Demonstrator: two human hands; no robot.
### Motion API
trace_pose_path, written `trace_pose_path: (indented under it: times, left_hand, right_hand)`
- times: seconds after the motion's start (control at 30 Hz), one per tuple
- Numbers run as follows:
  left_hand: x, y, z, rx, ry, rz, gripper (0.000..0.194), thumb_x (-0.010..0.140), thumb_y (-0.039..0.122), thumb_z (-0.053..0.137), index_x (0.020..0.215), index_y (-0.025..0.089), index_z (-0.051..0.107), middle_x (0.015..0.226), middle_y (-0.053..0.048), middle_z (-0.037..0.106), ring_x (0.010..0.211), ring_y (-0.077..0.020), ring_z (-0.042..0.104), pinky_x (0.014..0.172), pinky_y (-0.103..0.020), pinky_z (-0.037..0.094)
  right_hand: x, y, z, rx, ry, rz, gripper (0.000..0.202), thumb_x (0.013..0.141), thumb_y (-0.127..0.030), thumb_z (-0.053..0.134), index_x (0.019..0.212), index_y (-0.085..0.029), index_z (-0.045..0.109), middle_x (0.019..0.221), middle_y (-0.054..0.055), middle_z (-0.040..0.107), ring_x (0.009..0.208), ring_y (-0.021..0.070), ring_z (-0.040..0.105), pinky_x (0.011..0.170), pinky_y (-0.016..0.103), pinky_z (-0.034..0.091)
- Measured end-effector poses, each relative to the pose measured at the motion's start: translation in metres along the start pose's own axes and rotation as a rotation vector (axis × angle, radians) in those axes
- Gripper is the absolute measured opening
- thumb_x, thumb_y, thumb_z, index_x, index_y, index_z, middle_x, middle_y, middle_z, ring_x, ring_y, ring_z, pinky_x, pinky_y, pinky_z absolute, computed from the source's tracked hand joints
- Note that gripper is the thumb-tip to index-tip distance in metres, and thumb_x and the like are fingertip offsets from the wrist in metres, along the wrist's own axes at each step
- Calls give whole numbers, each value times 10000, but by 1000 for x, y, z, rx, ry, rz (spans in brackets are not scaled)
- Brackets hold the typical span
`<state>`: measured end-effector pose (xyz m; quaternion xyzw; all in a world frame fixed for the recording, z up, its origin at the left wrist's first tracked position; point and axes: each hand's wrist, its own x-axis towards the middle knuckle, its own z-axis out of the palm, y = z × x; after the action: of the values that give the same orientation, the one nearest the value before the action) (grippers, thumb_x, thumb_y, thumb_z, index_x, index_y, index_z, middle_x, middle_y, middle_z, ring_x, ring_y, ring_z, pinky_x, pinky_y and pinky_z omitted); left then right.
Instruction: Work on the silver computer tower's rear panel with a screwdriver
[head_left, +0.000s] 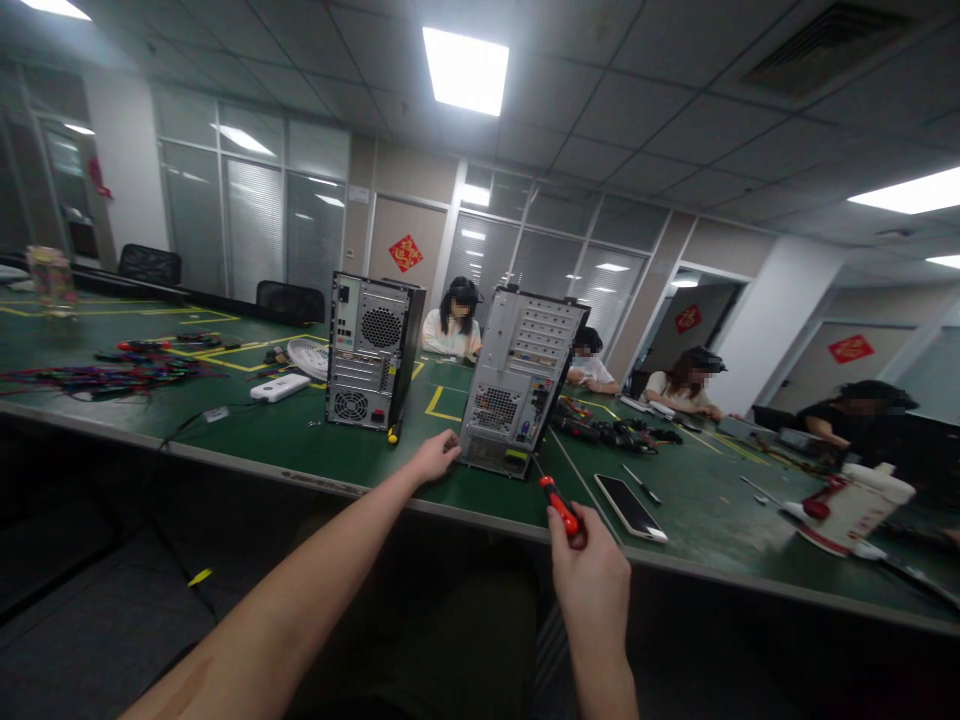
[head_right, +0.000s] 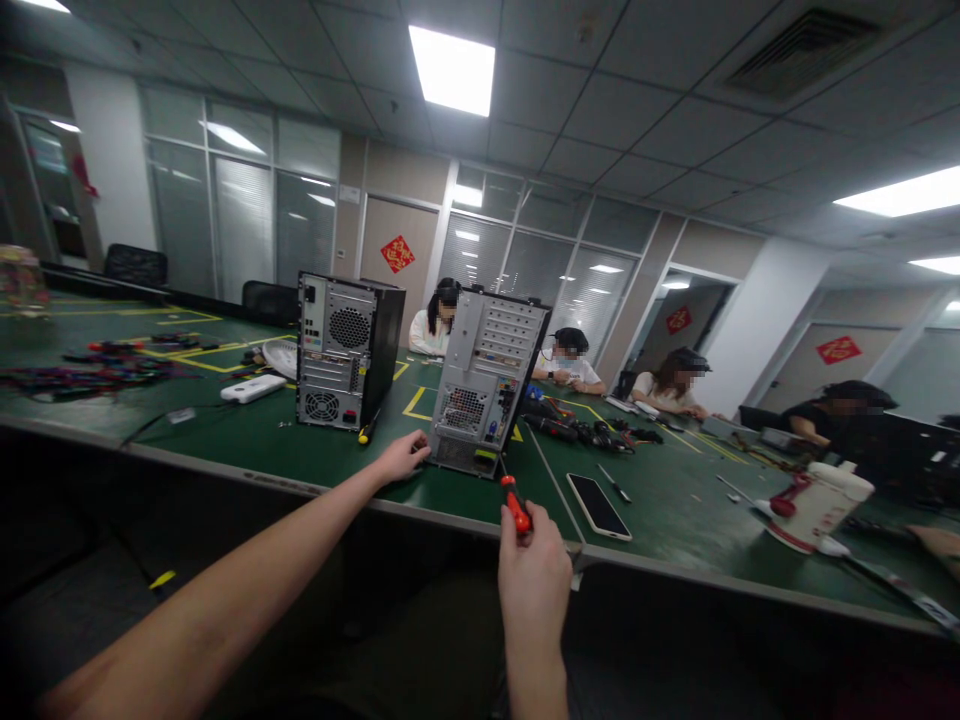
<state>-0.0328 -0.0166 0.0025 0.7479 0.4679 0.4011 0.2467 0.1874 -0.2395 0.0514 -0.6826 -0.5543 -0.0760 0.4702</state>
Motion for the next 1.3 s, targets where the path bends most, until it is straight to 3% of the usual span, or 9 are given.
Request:
trace_pose_path:
  times: [0.1,0.2,0.43,0.53,0.63,0.77,1.03,1.17,1.3]
  left_hand:
    - [0,-1,0,-1,4,5,160,904,335,533,978,212,603,997,-50,717,913,-189,654,843,-294,501]
    - [0,-1,0,9,10,5,152,904,333,539,974,213,603,988,-47,717,911,-184,651,845,-287,499]
    - [2,-4,2,22,21,20,138,901,319,535,950,210,603,972,-40,711,901,-180,649,843,-287,496]
    - [1,-4,2,20,15,22,141,905,325,534,955,211,599,974,-41,709,903,-179,648,841,-285,494]
    - [0,-1,1,21,15,17,140,908,323,533,954,209,601,975,-44,711,902,-182,649,840,-288,495]
    - [-1,2,-1,18,10,-1,133,908,316,536,954,209,600,981,-48,712,916,-186,651,838,-286,498]
    - [0,-1,0,9,2,-5,166,905,344,538,981,214,609,978,-45,712,912,-188,649,841,-292,501]
    - [0,0,0,7,3,-3,147,904,325,538,973,214,605,979,-43,712,911,-184,647,841,-289,496]
    - [0,0,1,5,8,5,139,907,322,536,962,213,601,973,-44,711,902,-184,646,837,-290,495]
  right_hand:
    - [-1,1,1,-33,67,-111,445,914,-455,429,1129,-179,703,1093,131,648,819,223,652,724,336,481]
    - [0,2,3,-27,75,-138,430,910,-430,438,1135,-178,704,1124,138,631,875,234,649,759,347,486]
    - [1,-3,3,94,-111,150,519,903,-649,457,955,-180,673,653,57,655,611,230,646,636,322,455]
    - [0,-2,4,36,-16,40,510,905,-604,458,1032,-170,692,818,99,687,705,237,651,669,331,465]
    - [0,1,4,-35,80,-108,429,907,-444,448,1125,-180,706,1086,132,643,845,234,642,740,344,481]
    - [0,3,6,-49,85,-140,404,889,-358,445,1138,-190,714,1143,130,614,900,234,639,780,355,493]
    - [1,2,8,108,-92,163,508,895,-621,494,1015,-173,699,676,73,682,630,235,669,625,314,485]
    - [1,2,6,64,7,-14,522,912,-564,471,1139,-155,702,934,126,704,765,235,672,708,337,505]
    - [1,5,5,7,60,-132,452,915,-411,439,1186,-177,714,1144,135,614,917,235,643,808,363,507]
